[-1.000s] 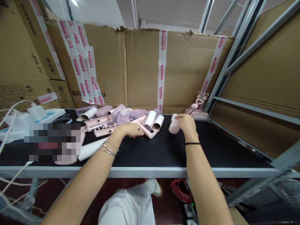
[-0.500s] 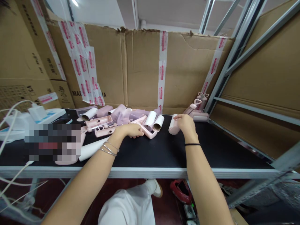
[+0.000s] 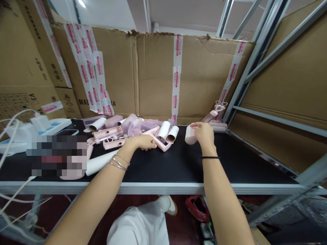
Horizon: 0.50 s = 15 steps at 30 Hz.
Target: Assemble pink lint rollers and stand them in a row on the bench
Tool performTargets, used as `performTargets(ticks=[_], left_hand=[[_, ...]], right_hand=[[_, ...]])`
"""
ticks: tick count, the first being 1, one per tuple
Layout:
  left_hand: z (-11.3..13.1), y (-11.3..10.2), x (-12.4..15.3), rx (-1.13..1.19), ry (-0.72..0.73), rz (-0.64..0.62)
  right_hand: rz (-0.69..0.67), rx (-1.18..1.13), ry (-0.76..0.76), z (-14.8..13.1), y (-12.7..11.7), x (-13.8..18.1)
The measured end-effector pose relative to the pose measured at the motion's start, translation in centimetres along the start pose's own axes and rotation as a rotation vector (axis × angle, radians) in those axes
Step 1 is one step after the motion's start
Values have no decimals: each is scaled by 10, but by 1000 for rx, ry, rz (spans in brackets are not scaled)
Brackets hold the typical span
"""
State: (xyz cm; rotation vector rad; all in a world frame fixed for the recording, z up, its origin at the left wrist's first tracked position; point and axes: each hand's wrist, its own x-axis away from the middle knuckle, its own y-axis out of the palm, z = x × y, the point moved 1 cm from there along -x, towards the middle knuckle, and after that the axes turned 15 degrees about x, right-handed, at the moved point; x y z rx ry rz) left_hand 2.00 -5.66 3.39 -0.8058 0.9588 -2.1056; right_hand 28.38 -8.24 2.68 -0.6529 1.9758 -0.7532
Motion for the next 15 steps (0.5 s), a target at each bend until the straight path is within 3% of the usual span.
performTargets(ticks=[5,12,15], left_hand=[[-1,-1,-1,-17,-12,-7],[-3,0,-1,1,-65,-1],[-2,-1,-1,-12,42,37]], right_hand=[[453,-97,66,5,-10,-2],[488,-149,102,16,-11,-6],[500,-243,36,11,-10,-6]])
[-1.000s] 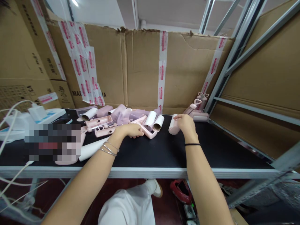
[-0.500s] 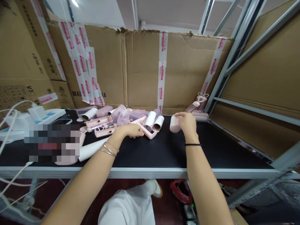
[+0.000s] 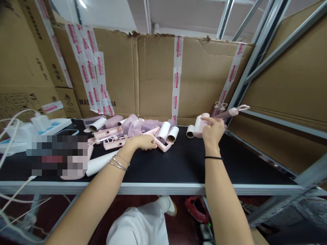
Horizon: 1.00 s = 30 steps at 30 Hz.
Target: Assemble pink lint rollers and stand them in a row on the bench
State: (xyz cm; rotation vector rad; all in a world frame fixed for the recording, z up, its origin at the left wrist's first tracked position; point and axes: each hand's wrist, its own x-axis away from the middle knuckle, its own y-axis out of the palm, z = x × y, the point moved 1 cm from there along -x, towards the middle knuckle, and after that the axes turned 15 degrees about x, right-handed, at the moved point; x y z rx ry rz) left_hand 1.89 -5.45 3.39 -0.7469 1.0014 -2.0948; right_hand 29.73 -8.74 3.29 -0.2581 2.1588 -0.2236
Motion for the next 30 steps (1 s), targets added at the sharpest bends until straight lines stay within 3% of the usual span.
performTargets(ticks=[3,6,8,12,18,22,27,30], left_hand=[[4,-2,-2,118,240,148],[8,-2,-5,436,357,222],[11,-2,-7,648,424,235],[14,-6,-4,969,585,343],[20,-7,4,1317,600,258],[17,-5,-7,1344,502,519],[6,-15,-10,1103,449,1040],[6,-16,-3,951,423,1196]], right_hand=[[-80,-344,64,-16,6,2],[-284,-736,234,-46,15,7],[-452,-858,227,-72,21,12],[-755,-831,104,-112,34,24],[-903,-778,37,-116,40,42],[-916,-706,-102,-106,32,48],[-726,-668,-139,-102,31,47],[-653,-648,-170,-104,32,50]])
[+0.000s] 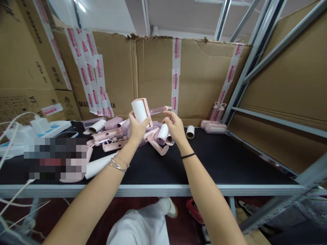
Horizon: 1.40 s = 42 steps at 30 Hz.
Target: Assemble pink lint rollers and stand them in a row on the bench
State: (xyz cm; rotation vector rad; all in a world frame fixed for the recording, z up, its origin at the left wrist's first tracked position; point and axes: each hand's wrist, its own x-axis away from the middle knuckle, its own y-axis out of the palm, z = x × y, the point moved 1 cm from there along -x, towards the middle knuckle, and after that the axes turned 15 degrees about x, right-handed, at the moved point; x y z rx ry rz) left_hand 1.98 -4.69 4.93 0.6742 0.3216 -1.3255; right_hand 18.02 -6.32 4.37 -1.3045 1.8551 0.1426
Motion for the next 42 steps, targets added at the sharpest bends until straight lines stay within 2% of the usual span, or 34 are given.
performTargets(ticks=[3,7,9,12,14,16,18,20,22,25,27,31,36,42], left_hand=[[0,3,9,-34,113,-38],[-15,17,22,-8,295,-330],[-22,22,26,-30,406,-476],[-20,23,28,-115,496,-609],[-13,18,25,-162,470,-608],[-4,12,21,-166,427,-513],[5,5,16,-117,423,-390],[13,0,13,-64,437,-341],[18,-2,12,-37,384,-426],[20,-1,11,-76,228,-585],[18,-1,10,-128,176,-586],[10,-2,5,-239,158,-554],[5,-5,1,-360,205,-527],[9,-6,0,-407,316,-613]], right_hand=[[-26,-16,-75,-8,8,4],[-122,-10,-106,-23,15,13],[-93,30,-57,-25,14,15],[11,74,17,-19,7,12],[63,60,33,-13,0,8],[58,14,13,-9,-7,4],[-29,-8,-23,-8,-12,4],[-161,22,-60,-12,-14,6],[-301,94,-89,-17,-13,10],[-454,210,-89,-22,-8,14],[-497,257,-70,-24,-5,15],[-458,268,-88,-24,-1,14],[-375,299,-110,-22,6,14],[-391,313,-132,-16,16,16]])
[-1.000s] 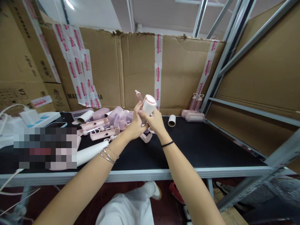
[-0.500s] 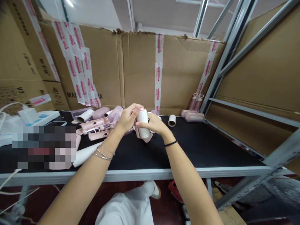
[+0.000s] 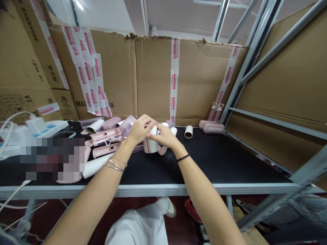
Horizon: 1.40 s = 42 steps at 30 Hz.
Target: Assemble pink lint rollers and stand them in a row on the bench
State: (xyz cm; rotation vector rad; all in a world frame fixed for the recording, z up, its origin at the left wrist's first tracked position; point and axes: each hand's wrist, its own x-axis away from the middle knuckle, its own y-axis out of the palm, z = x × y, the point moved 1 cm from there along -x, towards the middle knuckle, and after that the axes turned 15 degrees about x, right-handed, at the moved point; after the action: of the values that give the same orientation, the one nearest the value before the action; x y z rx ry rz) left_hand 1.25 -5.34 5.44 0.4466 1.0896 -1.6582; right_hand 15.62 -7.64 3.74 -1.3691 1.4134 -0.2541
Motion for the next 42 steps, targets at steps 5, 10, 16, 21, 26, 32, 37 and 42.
performTargets(ticks=[5,10,16,21,26,32,37,42], left_hand=[[-5,-1,-1,-49,31,5],[-6,-6,-1,-8,120,-11],[6,-16,1,-49,126,-195],[11,-19,1,-137,122,-334],[13,-18,1,-165,110,-349],[13,-18,1,-208,123,-359],[-3,-23,1,-207,85,-286],[-12,-26,0,-196,27,-166]], right_hand=[[-39,4,-29,1,10,1],[-85,-53,-33,-1,16,2],[-109,-69,-89,-5,18,2],[-133,-93,-154,-6,16,2],[-134,-78,-214,-9,13,3],[-150,-32,-225,-10,12,1],[-129,24,-231,-4,11,3],[-20,-59,-187,5,5,3]])
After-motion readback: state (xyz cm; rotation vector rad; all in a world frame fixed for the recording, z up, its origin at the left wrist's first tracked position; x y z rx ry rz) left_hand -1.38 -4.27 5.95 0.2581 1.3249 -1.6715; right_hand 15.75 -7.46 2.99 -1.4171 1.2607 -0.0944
